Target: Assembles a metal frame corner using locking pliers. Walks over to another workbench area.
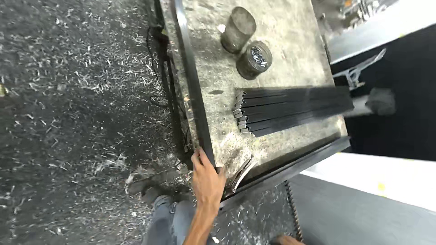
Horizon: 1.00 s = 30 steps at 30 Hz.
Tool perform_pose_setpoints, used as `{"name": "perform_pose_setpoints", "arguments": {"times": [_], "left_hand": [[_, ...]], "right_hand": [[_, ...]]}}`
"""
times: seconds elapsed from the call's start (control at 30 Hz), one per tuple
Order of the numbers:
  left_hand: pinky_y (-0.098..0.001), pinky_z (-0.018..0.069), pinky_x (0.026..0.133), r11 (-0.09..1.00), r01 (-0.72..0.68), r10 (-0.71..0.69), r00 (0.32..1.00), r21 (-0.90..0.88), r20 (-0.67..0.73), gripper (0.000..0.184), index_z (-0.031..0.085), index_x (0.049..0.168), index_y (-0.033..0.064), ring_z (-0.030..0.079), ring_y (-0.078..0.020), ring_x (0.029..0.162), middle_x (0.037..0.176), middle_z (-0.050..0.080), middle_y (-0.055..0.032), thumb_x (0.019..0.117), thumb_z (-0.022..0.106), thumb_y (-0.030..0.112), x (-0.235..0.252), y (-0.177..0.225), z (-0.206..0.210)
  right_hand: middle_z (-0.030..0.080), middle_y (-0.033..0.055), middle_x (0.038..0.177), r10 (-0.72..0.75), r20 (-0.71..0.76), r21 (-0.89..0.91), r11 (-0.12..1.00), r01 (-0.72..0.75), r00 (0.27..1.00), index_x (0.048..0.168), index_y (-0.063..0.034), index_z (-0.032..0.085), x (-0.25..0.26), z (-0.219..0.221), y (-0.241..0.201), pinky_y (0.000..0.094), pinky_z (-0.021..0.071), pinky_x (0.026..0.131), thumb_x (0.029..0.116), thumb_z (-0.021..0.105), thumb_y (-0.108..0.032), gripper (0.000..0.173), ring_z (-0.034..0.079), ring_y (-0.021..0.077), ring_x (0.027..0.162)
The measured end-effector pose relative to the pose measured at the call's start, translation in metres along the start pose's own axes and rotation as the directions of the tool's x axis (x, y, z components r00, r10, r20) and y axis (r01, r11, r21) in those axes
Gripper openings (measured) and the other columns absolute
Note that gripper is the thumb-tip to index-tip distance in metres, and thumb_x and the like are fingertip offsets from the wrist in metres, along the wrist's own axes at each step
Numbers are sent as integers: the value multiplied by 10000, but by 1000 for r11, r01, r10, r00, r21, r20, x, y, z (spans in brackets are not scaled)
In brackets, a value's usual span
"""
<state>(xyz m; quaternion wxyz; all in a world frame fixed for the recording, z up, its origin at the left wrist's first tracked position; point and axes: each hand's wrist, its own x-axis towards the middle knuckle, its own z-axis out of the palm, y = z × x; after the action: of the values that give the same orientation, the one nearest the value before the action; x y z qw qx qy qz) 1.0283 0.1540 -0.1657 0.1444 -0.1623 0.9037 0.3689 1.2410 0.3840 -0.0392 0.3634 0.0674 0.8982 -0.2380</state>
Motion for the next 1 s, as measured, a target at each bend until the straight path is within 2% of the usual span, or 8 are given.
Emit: {"name": "perform_pose_setpoints", "arguments": {"times": [0.27, 0.37, 0.43, 0.5, 0.6, 0.7, 0.87, 1.0], "left_hand": [[-567, 596, 733, 995, 87, -90, 993, -39, -73, 771, 487, 1518, 98, 692, -395, 1003, 1457, 518, -231, 820, 757, 282, -21, 4, 13], [-464, 598, 783, 985, -152, 108, 915, -84, -388, 430, 684, 1263, 57, 682, -315, 1022, 1218, 654, -210, 926, 598, 311, -68, 14, 18], [-318, 594, 769, 929, -216, 107, 934, -300, -341, 258, 733, 1072, 86, 681, -160, 929, 1032, 706, -107, 952, 580, 256, -105, 40, 27], [-247, 578, 679, 709, -8, -56, 996, -706, -68, 234, 705, 1095, -14, 663, -92, 810, 1011, 702, -99, 961, 594, 143, -125, 77, 50], [-366, 610, 677, -53, 304, -371, 878, -951, 302, 390, 478, 1296, -71, 698, -199, 869, 1136, 665, -129, 950, 537, 99, -125, 129, 101], [-460, 573, 923, -517, 64, -586, 700, -853, 408, 575, 353, 1410, -11, 661, -237, 1071, 1214, 618, -133, 898, 550, 160, -96, 171, 126], [-363, 577, 882, -545, -356, -797, 499, -759, 339, 353, 510, 1220, -34, 681, -168, 949, 1041, 665, -115, 920, 553, 148, -52, 184, 141], [-373, 601, 788, -602, -426, -783, 483, -675, 393, 367, 580, 1203, -47, 704, -201, 912, 1025, 695, -157, 909, 562, 172, -31, 172, 149]], "right_hand": [[737, 80, 1067, -327, 104, -385, 858, 341, 939, 1195, -124, 713, 123, -151, 17, 474, 614, 834, 1010, 631, -344, 299, 725, 234, 952], [719, 65, 1128, -463, 200, -387, 772, 504, 863, 1287, -158, 663, 195, -184, 9, 452, 612, 834, 1029, 581, -404, 365, 716, 215, 969], [703, 82, 1154, -528, 345, -331, 706, 627, 776, 1341, -154, 628, 242, -197, -5, 461, 608, 827, 1026, 583, -432, 423, 709, 235, 966], [674, 95, 1239, -508, 567, -258, 638, 725, 648, 1402, -149, 580, 282, -202, -24, 468, 592, 873, 1018, 573, -487, 512, 693, 248, 1021], [662, 104, 1240, -301, 840, -188, 619, 763, 451, 1398, -122, 576, 310, -200, -51, 474, 571, 910, 994, 594, -528, 574, 681, 254, 1035], [702, 72, 1046, -118, 945, -186, 577, 796, 306, 1254, -104, 642, 334, -194, -80, 449, 577, 824, 969, 654, -478, 470, 690, 211, 902], [689, 4, 892, 246, 951, -286, 473, 833, 187, 1110, -148, 686, 357, -159, -118, 387, 581, 734, 942, 700, -475, 368, 679, 129, 793], [668, 40, 813, 484, 868, -368, 482, 795, 109, 1097, -143, 693, 369, -129, -129, 401, 558, 585, 906, 756, -436, 355, 650, 158, 661]]}}
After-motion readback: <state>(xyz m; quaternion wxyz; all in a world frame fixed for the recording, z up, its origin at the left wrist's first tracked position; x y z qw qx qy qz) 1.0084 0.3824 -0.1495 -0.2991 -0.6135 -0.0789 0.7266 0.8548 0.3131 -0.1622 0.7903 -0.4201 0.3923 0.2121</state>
